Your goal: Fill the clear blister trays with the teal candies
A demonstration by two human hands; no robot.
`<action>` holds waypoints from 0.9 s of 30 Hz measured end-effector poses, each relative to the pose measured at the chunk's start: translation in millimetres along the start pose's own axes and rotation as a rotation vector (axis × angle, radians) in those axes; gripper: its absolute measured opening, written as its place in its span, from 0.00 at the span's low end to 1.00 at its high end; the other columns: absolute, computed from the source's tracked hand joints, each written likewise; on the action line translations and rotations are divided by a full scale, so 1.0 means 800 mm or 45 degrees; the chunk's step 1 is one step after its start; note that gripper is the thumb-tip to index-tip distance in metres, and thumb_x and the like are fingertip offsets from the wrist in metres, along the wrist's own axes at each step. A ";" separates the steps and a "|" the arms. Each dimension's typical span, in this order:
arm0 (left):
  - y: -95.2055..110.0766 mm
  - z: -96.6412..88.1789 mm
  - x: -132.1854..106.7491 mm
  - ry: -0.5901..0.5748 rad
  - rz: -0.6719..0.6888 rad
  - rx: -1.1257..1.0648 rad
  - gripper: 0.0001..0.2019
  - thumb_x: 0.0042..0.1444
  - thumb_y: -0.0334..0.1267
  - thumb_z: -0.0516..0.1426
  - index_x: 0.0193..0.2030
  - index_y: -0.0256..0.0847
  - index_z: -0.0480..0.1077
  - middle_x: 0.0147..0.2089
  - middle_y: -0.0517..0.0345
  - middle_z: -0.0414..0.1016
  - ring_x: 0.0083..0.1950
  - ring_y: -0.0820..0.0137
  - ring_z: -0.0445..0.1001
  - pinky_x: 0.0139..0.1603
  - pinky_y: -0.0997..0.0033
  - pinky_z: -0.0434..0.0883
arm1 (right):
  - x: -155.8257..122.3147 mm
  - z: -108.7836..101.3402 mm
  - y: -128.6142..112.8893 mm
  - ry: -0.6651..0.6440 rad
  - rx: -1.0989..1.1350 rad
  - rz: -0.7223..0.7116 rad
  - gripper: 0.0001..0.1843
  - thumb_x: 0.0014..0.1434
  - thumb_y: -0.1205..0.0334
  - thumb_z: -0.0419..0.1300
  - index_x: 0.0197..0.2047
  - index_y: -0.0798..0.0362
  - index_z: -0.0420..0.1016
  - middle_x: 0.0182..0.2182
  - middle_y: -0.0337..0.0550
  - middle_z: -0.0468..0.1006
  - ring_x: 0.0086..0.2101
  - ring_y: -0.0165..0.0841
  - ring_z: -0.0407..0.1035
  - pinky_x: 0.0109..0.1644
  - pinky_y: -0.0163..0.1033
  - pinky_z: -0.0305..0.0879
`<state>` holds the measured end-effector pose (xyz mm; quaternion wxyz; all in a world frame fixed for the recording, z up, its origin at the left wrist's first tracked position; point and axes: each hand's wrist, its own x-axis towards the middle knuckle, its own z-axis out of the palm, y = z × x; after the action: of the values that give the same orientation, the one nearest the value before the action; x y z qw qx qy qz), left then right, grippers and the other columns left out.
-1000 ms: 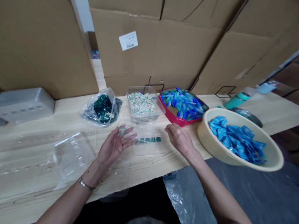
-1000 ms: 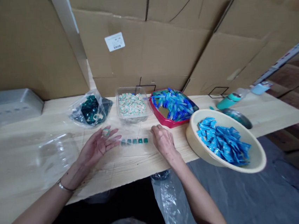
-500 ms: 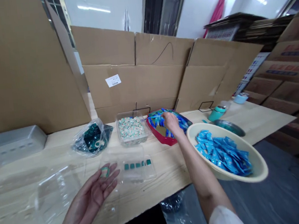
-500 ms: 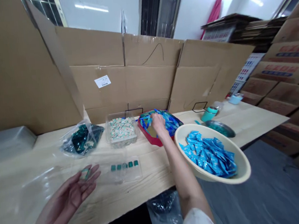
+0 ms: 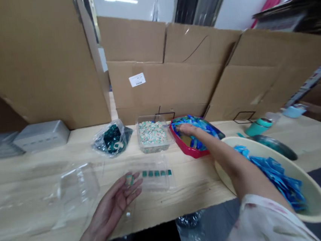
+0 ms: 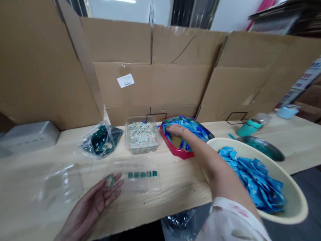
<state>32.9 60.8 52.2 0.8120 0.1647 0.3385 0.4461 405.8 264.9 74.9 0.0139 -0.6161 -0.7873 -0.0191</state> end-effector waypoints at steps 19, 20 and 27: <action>-0.030 0.022 0.006 -0.237 -0.013 -0.001 0.12 0.59 0.34 0.53 0.48 0.35 0.71 0.59 0.45 0.67 0.59 0.54 0.65 0.59 0.54 0.64 | -0.198 -0.041 -0.162 0.632 0.871 -0.263 0.11 0.58 0.58 0.58 0.44 0.50 0.73 0.51 0.47 0.71 0.52 0.37 0.64 0.57 0.46 0.60; -0.027 0.018 0.003 -0.208 -0.009 0.007 0.12 0.59 0.34 0.53 0.47 0.34 0.71 0.59 0.45 0.67 0.59 0.54 0.65 0.59 0.55 0.65 | -0.202 -0.039 -0.154 0.686 0.836 -0.201 0.11 0.59 0.59 0.57 0.44 0.50 0.73 0.52 0.47 0.71 0.52 0.37 0.64 0.57 0.46 0.59; 0.000 -0.012 -0.026 0.065 0.060 0.031 0.13 0.58 0.32 0.53 0.49 0.36 0.71 0.59 0.46 0.67 0.58 0.55 0.66 0.54 0.58 0.70 | -0.246 0.006 -0.141 0.435 0.559 -0.019 0.08 0.60 0.65 0.54 0.35 0.55 0.74 0.32 0.45 0.77 0.34 0.33 0.71 0.39 0.36 0.66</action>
<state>18.7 43.0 53.8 0.7902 0.1712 0.3604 0.4651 344.0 47.4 59.8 0.2796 -0.5802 -0.7634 0.0484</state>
